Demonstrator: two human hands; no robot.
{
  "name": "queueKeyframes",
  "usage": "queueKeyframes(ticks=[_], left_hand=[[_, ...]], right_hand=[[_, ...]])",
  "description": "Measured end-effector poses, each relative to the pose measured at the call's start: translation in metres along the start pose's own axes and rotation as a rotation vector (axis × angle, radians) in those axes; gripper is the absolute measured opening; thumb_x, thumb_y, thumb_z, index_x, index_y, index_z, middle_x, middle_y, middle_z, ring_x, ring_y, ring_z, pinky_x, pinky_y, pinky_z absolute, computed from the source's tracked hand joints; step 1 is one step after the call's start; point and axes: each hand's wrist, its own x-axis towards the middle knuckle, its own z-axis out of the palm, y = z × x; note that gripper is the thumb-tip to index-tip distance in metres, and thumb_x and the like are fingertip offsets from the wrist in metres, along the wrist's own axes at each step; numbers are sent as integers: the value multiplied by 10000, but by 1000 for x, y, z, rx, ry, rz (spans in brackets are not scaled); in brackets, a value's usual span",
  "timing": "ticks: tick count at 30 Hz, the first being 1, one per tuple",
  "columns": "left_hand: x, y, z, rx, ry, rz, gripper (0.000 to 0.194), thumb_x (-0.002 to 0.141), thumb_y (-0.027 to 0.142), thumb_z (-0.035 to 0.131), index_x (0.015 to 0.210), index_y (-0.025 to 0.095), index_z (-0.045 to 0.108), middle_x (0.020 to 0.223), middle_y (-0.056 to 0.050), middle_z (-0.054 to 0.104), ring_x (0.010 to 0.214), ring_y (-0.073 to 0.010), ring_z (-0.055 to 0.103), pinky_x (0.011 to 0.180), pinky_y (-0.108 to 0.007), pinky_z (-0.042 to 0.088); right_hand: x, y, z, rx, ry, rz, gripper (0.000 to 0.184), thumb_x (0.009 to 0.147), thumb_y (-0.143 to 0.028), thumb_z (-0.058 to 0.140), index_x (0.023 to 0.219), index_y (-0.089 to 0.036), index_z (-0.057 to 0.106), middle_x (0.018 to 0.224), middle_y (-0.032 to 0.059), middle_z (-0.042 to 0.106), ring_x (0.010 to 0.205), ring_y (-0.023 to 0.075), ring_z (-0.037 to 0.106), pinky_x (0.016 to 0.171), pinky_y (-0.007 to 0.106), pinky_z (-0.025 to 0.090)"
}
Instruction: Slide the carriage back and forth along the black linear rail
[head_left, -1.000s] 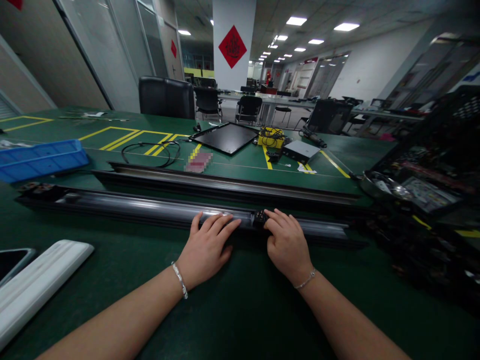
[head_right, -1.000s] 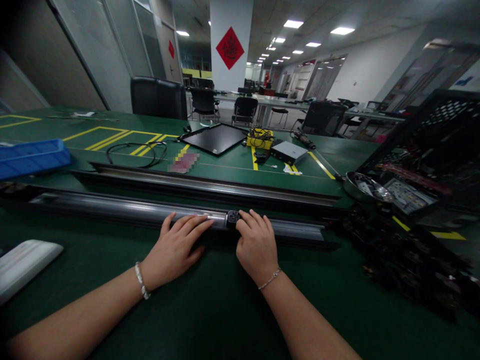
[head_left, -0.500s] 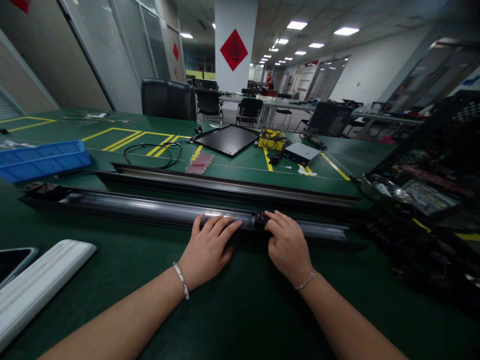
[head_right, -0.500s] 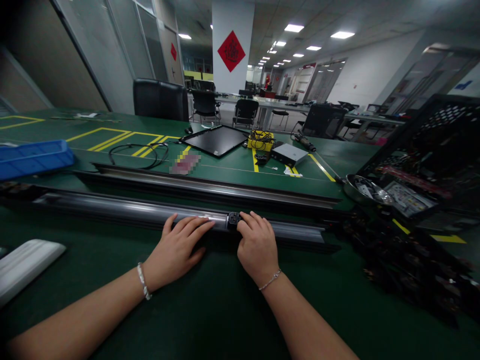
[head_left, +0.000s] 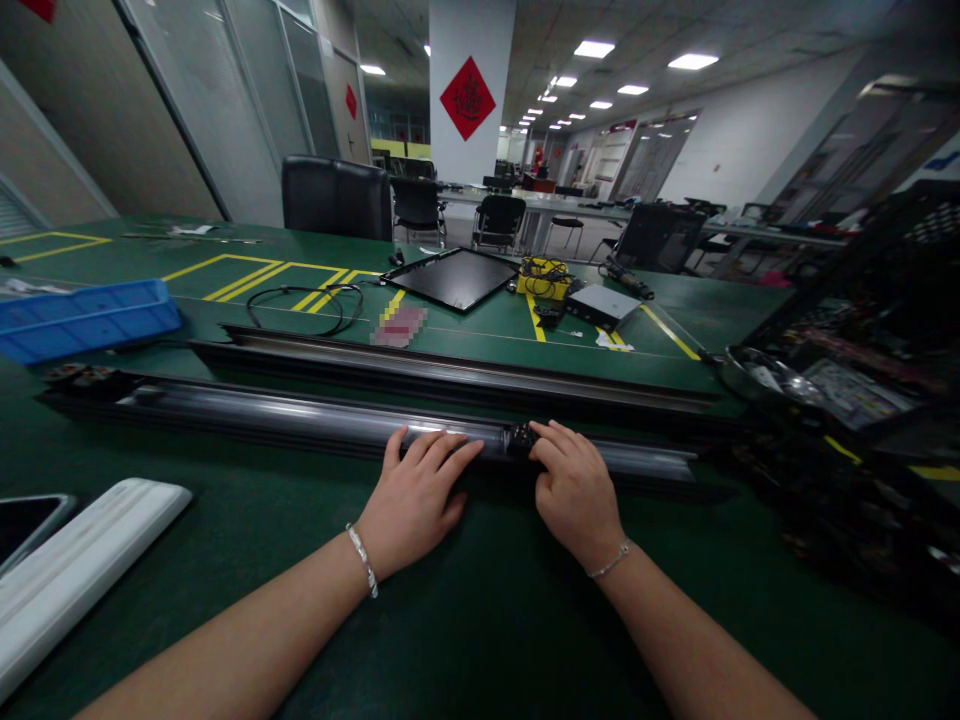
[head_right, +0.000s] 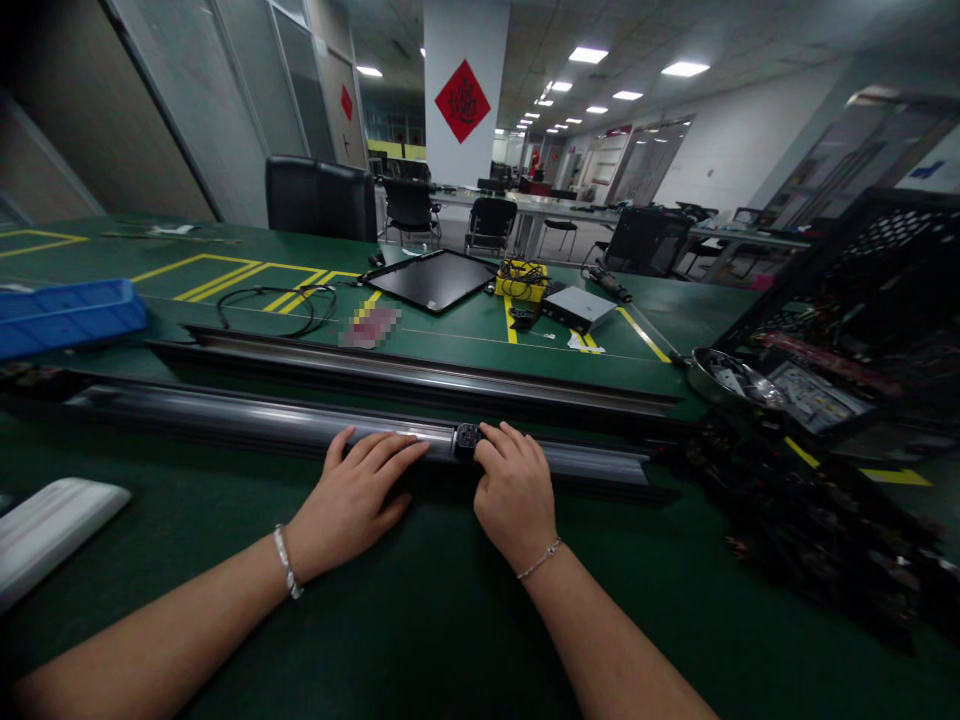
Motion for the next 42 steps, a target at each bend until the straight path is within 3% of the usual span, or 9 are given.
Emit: queueKeyframes(ticks=[9,42], left_hand=[[0,-1,1,35,21,13,551,785,235,538,1314,320,409,1272,-37,536,1188,-248,442,1058,-536,174],[1,-1,0,7,3,4,539,790,233,526,1310,315,410,1276,-37,533,1194,-245,429,1067,-529,140]], right_hand=[[0,1,1,7,21,-4,294,674,-12,417,784,-213,601,1166,48,629,1160,233,494,960,446,369],[1,1,0,-25,0,26,264,709,-16,405,764,-206,580,1162,43,633,1150,224,513,968,428,376]])
